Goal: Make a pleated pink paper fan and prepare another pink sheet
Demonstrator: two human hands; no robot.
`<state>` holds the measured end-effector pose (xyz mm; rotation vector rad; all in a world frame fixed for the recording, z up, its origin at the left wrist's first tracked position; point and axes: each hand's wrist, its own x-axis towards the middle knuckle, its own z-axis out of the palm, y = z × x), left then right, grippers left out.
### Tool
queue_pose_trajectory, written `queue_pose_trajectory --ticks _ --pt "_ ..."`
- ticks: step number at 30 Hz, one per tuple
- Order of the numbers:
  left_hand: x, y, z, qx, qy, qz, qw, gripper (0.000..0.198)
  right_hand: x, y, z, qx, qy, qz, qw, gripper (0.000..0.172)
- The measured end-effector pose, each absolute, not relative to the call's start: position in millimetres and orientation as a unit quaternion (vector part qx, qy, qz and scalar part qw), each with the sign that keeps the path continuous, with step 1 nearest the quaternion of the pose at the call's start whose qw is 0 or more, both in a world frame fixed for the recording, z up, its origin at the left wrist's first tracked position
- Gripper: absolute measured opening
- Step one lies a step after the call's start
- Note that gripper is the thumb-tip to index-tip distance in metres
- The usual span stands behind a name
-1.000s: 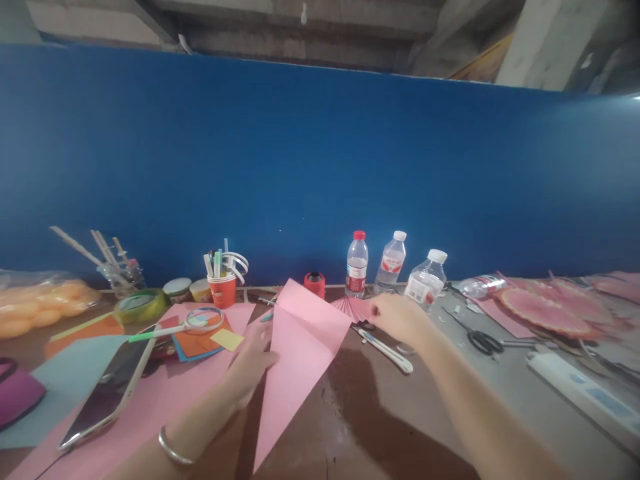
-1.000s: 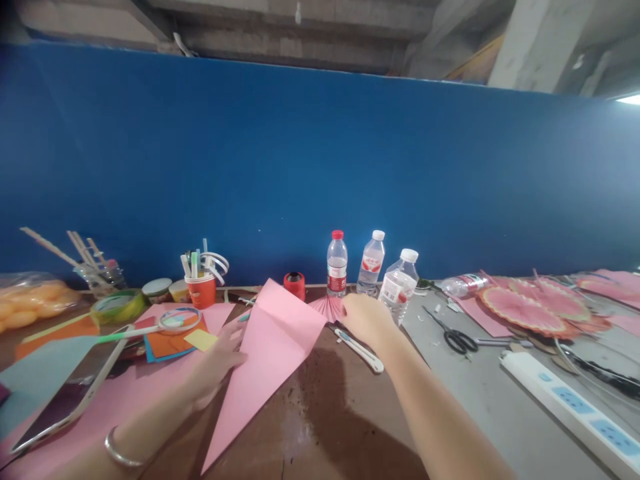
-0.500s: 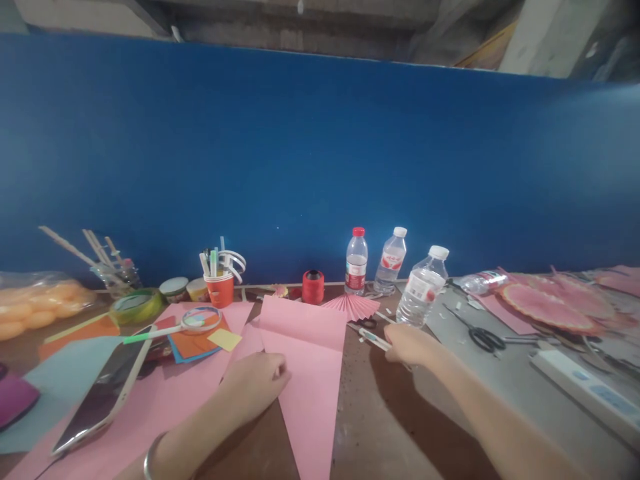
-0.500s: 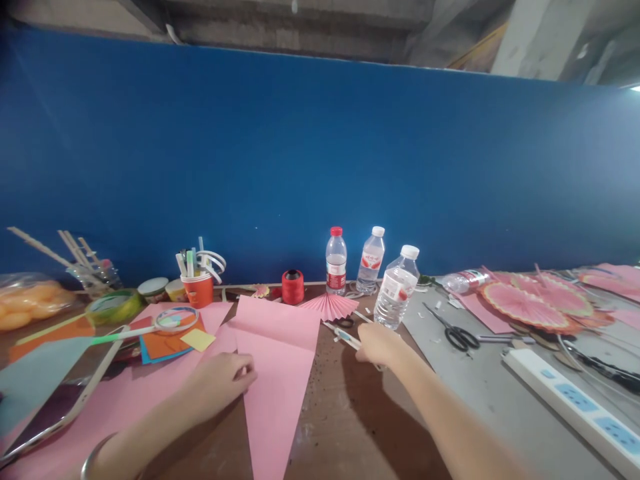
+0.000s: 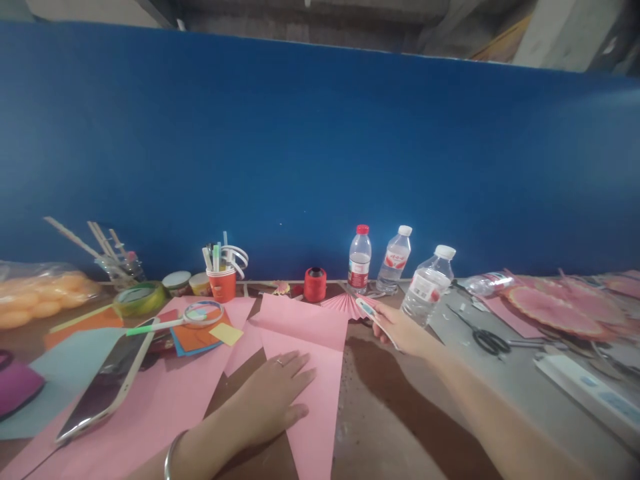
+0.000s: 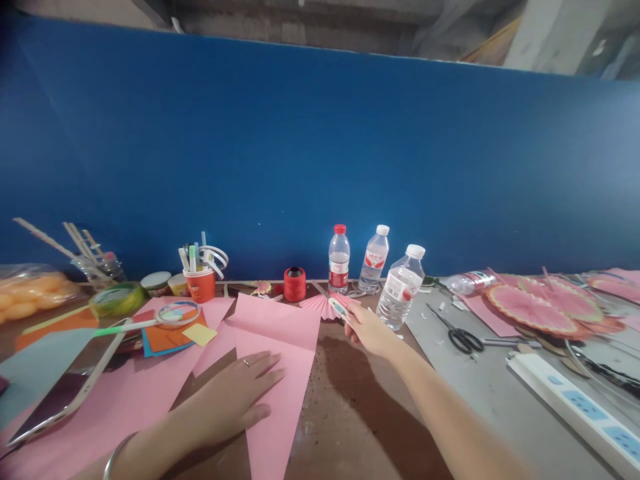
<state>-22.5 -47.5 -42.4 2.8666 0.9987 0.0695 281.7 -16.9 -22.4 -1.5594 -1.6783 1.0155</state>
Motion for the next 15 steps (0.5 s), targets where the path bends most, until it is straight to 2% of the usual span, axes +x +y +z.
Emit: queue_pose_trajectory --ticks 3,5,10,13,15 --pt "-15.7 -51.3 -35.2 0.94 0.34 0.013 0.036 0.033 278.3 -12.1 -34.4 -0.577 -0.609 0.428 0.337 0.021" --pt "-15.4 -48.9 -33.7 0.936 0.349 0.023 0.035 0.025 277.9 -9.6 -41.0 -0.575 -0.604 0.432 0.344 0.025" --pt "-33.5 -25.0 -33.6 0.887 0.421 0.188 0.002 0.035 274.6 -11.7 -43.9 -0.573 -0.57 0.459 0.368 0.038" --pt "-40.4 -16.4 -28.6 0.855 0.428 0.288 0.059 0.027 264.8 -19.4 -36.2 -0.543 -0.534 0.518 0.388 0.039" --pt "-37.0 -18.9 -24.0 0.816 0.446 0.344 0.132 0.019 253.5 -26.8 -30.1 -0.481 -0.483 0.61 0.405 0.034"
